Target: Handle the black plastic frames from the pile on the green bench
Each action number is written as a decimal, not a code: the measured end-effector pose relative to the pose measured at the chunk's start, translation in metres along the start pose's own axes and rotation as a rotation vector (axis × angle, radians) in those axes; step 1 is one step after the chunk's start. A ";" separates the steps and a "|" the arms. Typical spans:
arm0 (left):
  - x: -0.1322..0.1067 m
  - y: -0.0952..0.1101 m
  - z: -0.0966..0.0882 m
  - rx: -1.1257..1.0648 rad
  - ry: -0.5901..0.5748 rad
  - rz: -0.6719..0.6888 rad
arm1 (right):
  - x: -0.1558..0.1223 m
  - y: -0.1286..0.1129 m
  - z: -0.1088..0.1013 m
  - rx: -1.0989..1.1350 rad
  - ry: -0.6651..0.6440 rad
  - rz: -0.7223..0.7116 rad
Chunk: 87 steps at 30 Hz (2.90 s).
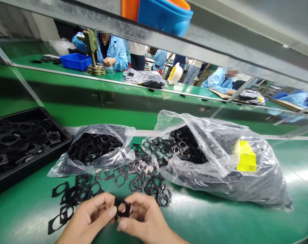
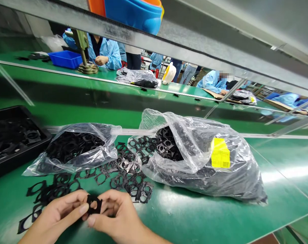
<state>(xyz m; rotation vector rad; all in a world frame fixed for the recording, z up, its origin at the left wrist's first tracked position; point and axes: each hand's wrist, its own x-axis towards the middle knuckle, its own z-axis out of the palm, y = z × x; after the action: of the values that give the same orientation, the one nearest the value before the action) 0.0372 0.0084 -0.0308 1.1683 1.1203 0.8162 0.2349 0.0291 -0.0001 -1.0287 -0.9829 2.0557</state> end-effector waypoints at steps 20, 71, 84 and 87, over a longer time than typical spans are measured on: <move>-0.009 0.008 0.013 0.327 0.186 0.394 | 0.001 -0.004 -0.002 -0.104 0.005 0.080; -0.005 0.014 0.002 0.202 -0.038 0.121 | -0.005 -0.018 0.002 -0.273 0.019 0.049; 0.002 0.038 -0.003 -0.089 0.078 -0.012 | 0.014 -0.020 0.004 -0.154 0.070 0.016; 0.002 0.039 -0.005 -0.118 0.083 -0.011 | 0.015 -0.019 0.004 -0.163 0.074 0.006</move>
<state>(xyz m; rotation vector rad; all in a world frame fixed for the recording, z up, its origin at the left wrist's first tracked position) 0.0356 0.0206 0.0062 1.0371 1.1297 0.9176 0.2281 0.0497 0.0111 -1.1831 -1.1251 1.9526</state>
